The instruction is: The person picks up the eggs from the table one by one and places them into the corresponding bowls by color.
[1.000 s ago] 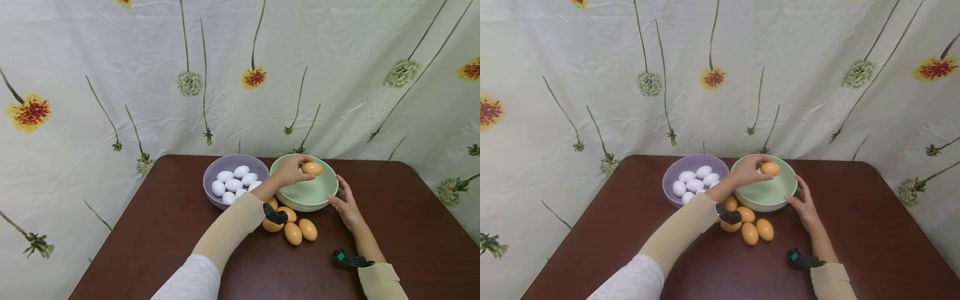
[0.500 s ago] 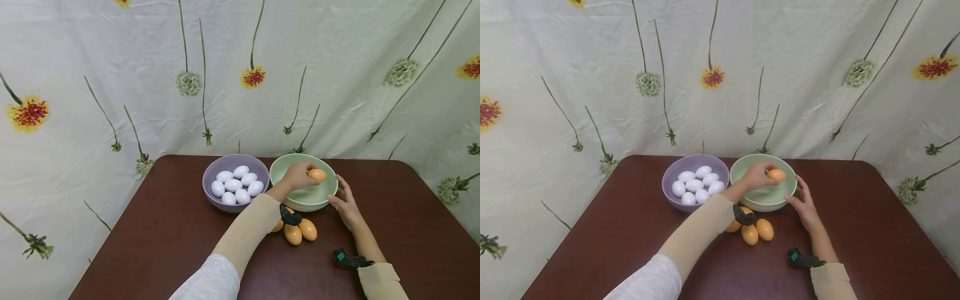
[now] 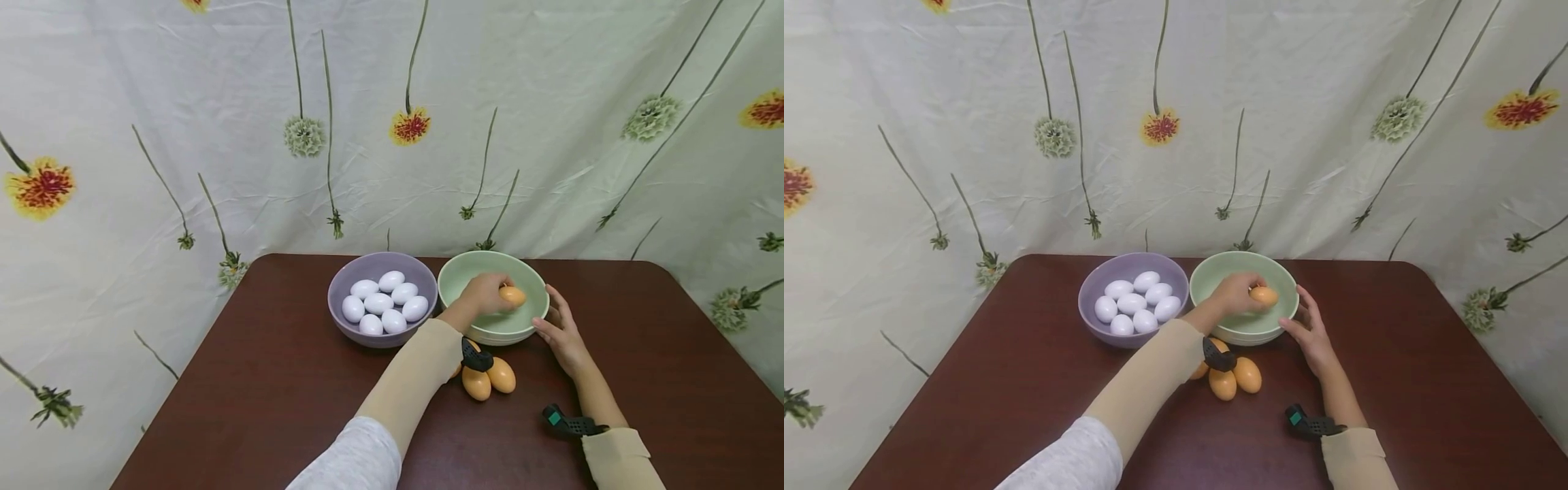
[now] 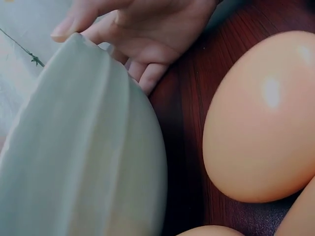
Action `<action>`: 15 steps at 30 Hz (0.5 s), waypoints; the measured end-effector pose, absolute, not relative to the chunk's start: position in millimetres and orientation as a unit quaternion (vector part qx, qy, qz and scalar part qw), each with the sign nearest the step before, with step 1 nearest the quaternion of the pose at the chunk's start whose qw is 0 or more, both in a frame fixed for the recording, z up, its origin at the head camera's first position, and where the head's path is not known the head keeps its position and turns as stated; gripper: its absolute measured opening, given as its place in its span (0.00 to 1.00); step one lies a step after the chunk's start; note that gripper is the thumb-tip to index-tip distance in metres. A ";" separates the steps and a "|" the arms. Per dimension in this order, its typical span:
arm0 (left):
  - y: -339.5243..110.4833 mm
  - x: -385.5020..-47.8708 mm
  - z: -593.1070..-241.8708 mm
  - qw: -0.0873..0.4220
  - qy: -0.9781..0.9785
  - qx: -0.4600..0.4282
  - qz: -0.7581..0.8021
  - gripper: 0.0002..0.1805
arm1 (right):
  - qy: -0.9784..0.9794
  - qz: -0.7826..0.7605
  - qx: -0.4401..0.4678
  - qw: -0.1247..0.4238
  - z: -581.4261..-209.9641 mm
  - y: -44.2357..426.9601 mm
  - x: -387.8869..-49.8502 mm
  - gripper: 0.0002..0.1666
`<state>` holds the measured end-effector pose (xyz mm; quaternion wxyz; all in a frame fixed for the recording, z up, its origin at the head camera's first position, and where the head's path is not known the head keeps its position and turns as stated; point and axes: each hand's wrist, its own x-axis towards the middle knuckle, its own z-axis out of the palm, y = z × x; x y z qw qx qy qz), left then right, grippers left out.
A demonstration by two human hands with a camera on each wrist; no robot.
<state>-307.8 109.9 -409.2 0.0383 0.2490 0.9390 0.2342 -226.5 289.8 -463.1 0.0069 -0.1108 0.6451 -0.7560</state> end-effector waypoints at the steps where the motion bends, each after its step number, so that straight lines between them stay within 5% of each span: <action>1: 110.0 -307.7 -409.3 0.040 0.940 0.248 0.231 0.20 | 0.646 -0.756 -0.109 0.008 -463.0 289.7 -226.6 0.44; 15: 109.9 -305.9 -410.1 0.077 0.943 0.257 0.197 0.22 | 0.645 -0.756 -0.108 0.012 -463.0 290.3 -226.9 0.46</action>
